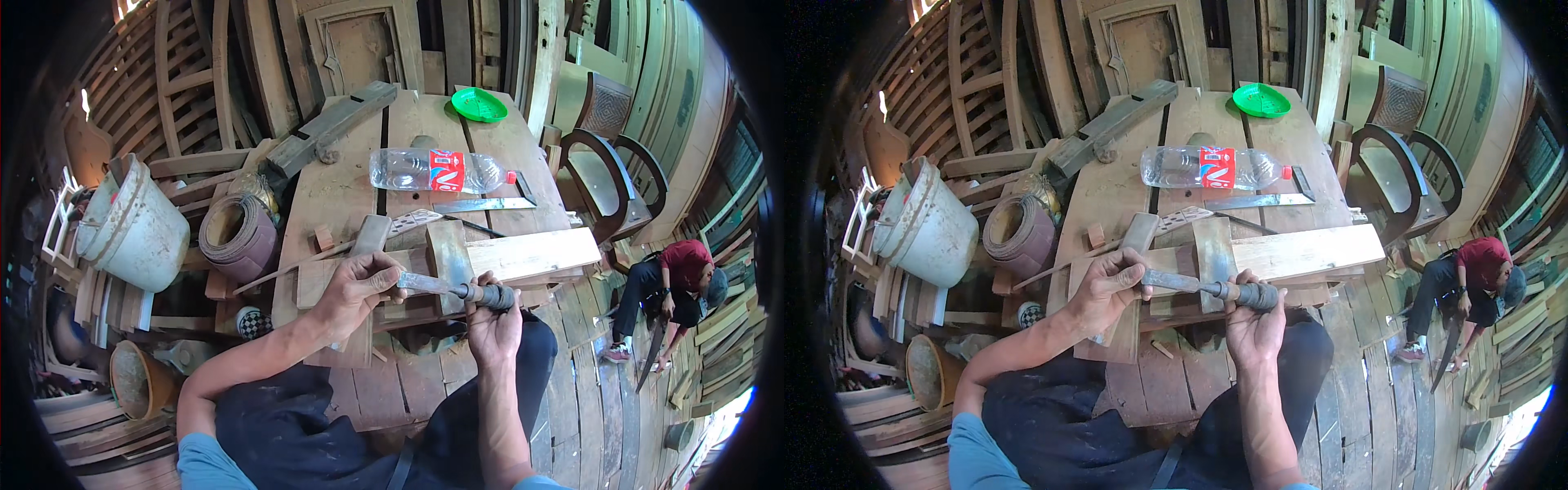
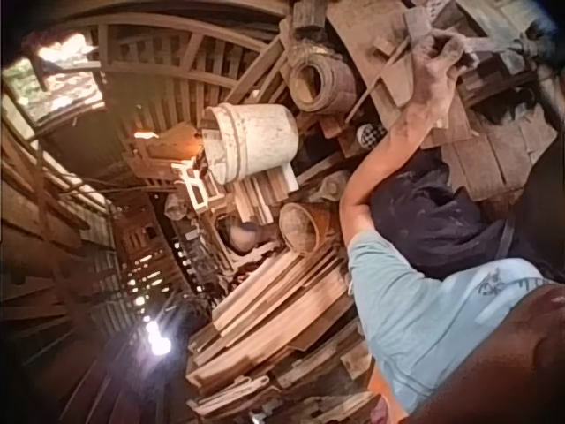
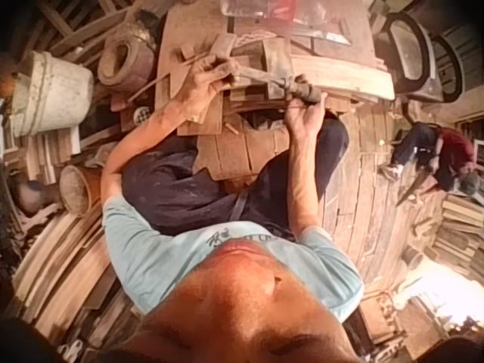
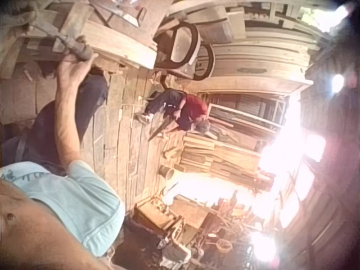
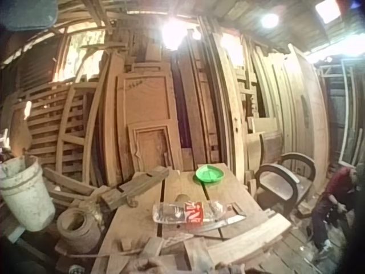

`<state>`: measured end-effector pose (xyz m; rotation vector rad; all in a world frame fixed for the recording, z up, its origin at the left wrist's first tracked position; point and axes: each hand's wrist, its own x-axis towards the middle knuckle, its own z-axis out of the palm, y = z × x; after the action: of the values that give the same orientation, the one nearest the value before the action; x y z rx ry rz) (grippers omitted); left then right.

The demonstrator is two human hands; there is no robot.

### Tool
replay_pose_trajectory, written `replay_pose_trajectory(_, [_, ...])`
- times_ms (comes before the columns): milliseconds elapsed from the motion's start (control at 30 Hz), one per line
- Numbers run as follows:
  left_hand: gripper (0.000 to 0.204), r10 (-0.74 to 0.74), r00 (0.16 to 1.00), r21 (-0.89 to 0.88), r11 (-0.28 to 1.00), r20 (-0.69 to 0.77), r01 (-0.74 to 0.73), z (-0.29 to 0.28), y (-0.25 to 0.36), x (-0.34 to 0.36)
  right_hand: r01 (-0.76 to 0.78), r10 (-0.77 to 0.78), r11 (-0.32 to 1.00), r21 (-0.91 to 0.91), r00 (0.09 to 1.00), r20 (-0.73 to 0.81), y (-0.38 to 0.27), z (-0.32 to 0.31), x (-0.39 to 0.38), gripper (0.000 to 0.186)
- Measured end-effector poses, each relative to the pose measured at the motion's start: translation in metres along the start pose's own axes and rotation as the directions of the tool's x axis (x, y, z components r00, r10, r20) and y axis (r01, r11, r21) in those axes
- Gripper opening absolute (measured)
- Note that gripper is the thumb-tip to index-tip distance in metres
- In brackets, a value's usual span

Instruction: Using a chisel to carve and shape a piece of wood.

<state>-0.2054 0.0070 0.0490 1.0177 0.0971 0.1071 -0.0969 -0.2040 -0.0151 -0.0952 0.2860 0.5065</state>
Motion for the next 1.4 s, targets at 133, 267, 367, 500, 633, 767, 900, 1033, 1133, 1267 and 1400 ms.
replay_pose_trajectory(133, [0.011, 0.008, 1.0, -0.005, 1.0, 0.018, -0.008, 0.001, 0.0, 0.001, -0.005, 0.005, 1.0, 0.003, 1.0, 0.004, -0.001, -0.002, 0.001, 0.049])
replay_pose_trajectory(267, [0.012, 0.008, 1.0, 0.002, 1.0, 0.024, -0.008, -0.001, -0.001, -0.001, 0.0, 0.0, 1.0, 0.007, 1.0, -0.01, -0.001, 0.001, 0.0, 0.048])
replay_pose_trajectory(367, [0.014, 0.024, 0.997, -0.05, 0.999, 0.073, -0.02, -0.005, -0.003, 0.0, 0.0, 0.0, 1.0, 0.02, 1.0, -0.018, -0.001, 0.001, 0.001, 0.048])
replay_pose_trajectory(500, [0.017, 0.004, 0.996, -0.024, 1.0, 0.089, -0.002, -0.006, -0.006, 0.001, 0.01, -0.012, 0.999, 0.042, 0.999, 0.038, -0.003, -0.001, 0.001, 0.048])
replay_pose_trajectory(633, [0.014, -0.002, 0.997, 0.041, 0.999, 0.08, -0.002, -0.007, -0.008, 0.003, 0.094, -0.088, 0.99, 0.105, 0.994, -0.064, 0.001, 0.014, -0.004, 0.04])
replay_pose_trajectory(767, [0.015, -0.002, 1.0, 0.391, 0.92, 0.008, -0.001, -0.016, -0.015, 0.003, 0.062, -0.1, 0.96, 0.275, 0.987, 0.128, 0.005, 0.018, -0.01, 0.033])
replay_pose_trajectory(900, [0.038, 0.358, 0.92, 0.953, 0.188, 0.157, -0.236, -0.034, -0.023, 0.006, 0.124, -0.173, 0.934, 0.334, 0.978, 0.12, 0.003, 0.029, -0.016, 0.029])
replay_pose_trajectory(1033, [0.082, 0.396, 0.916, 0.937, -0.288, -0.069, 0.195, -0.062, -0.032, -0.007, 0.243, -0.265, 0.964, 0.106, 0.877, 0.4, 0.001, 0.032, -0.021, 0.031])
replay_pose_trajectory(1133, [0.079, 0.18, 0.962, 0.975, -0.043, -0.206, 0.217, -0.063, -0.022, -0.016, 0.525, -0.342, 0.841, -0.132, 0.704, 0.623, 0.003, 0.033, -0.024, 0.038])
replay_pose_trajectory(1267, [0.077, 0.09, 0.992, 0.994, -0.044, -0.092, 0.096, -0.057, -0.012, -0.033, 0.731, -0.288, 0.639, -0.241, 0.517, 0.806, 0.015, 0.03, -0.031, 0.048])
replay_pose_trajectory(1400, [0.077, 0.094, 0.995, 0.993, -0.112, -0.014, 0.025, -0.059, -0.016, -0.044, 0.801, -0.056, 0.529, -0.281, 0.363, 0.93, 0.033, 0.022, -0.04, 0.041])
